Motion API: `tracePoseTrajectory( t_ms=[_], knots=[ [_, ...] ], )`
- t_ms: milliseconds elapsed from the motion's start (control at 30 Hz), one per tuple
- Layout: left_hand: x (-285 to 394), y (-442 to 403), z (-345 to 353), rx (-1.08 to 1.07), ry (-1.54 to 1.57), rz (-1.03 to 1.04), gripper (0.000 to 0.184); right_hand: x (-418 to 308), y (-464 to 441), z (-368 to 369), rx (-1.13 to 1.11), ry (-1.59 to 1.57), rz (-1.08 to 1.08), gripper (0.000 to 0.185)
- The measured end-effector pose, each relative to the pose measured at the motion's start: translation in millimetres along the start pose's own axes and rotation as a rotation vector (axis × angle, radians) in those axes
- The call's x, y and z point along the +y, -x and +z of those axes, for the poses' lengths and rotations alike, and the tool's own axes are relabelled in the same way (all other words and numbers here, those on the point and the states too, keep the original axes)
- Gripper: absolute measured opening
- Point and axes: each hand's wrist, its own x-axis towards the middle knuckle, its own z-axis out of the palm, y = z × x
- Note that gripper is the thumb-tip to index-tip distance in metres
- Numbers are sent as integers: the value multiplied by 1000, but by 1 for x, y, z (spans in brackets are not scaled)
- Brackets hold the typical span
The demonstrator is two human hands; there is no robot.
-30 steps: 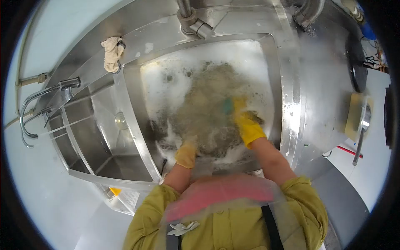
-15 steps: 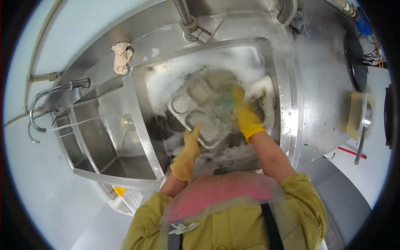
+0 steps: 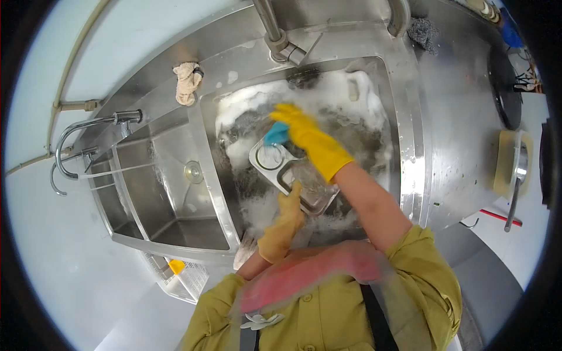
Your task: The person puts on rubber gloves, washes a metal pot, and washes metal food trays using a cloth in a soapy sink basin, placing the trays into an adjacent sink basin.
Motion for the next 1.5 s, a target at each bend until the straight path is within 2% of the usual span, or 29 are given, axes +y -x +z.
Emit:
tracePoseTrajectory(
  t_ms=[33,100,167,200,233,300,333,400,433,467,533,633,667,767,833,900,967,1033,1100,1133,1200,1233,1333,1433,1467,1500],
  knots=[
    [3,1,2,17,90,-35,53,35,16,-10,82,-65,102,63],
    [19,6,9,93,81,-116,59,93,52,-29,181,141,287,50],
    [10,-14,7,125,92,-111,59,79,84,-59,488,-277,642,40],
    [-3,-32,2,11,161,-6,62,63,103,-71,639,-492,811,38],
    [-1,-36,4,31,149,-16,54,50,119,-74,790,-713,977,39],
    [10,-44,8,76,114,-38,41,32,152,-47,664,-679,885,39],
    [14,-47,7,103,64,-70,40,22,168,-23,603,-665,839,39],
    [1,-57,0,-14,114,8,39,10,187,22,486,-639,742,41],
    [-7,-64,-7,-74,133,50,39,-2,176,26,402,-501,628,42],
    [-18,-75,-20,-59,-173,156,37,-15,165,30,338,-364,508,44],
    [10,-38,-11,-31,-357,198,35,-66,111,-13,138,161,146,53],
    [72,25,-4,111,-397,178,33,-29,89,-32,356,-40,106,58],
    [79,33,-14,186,-401,176,34,-27,91,-48,335,70,214,55],
    [100,42,-62,145,-375,421,34,-15,112,-106,247,390,534,47],
    [123,69,-75,163,-500,648,30,89,119,-97,360,14,704,41],
    [138,100,-80,240,-711,862,28,96,107,-120,345,94,806,41],
    [147,115,-80,37,-961,1197,32,97,89,-136,321,195,844,40],
    [146,109,-80,-200,-1149,1439,38,99,76,-144,312,260,847,39],
    [122,74,-77,-465,-1259,1580,45,91,69,-143,319,317,799,39],
    [104,67,-75,-443,-1320,1666,45,84,69,-137,323,349,753,39],
    [68,55,-67,-398,-1434,1841,45,54,74,-113,335,348,526,38],
    [60,46,-65,-413,-1436,1853,44,29,77,-96,317,325,393,38],
    [38,24,-64,-452,-1444,1851,40,-53,96,-36,39,207,38,37],
    [9,-2,-76,-511,-1546,1712,41,-101,104,3,-225,196,-325,37],
    [6,2,-77,-609,-1703,1365,40,-97,97,10,-266,212,-403,37],
    [9,-4,-75,-563,-1645,1538,40,-89,87,13,-279,209,-293,36]
  ],
)
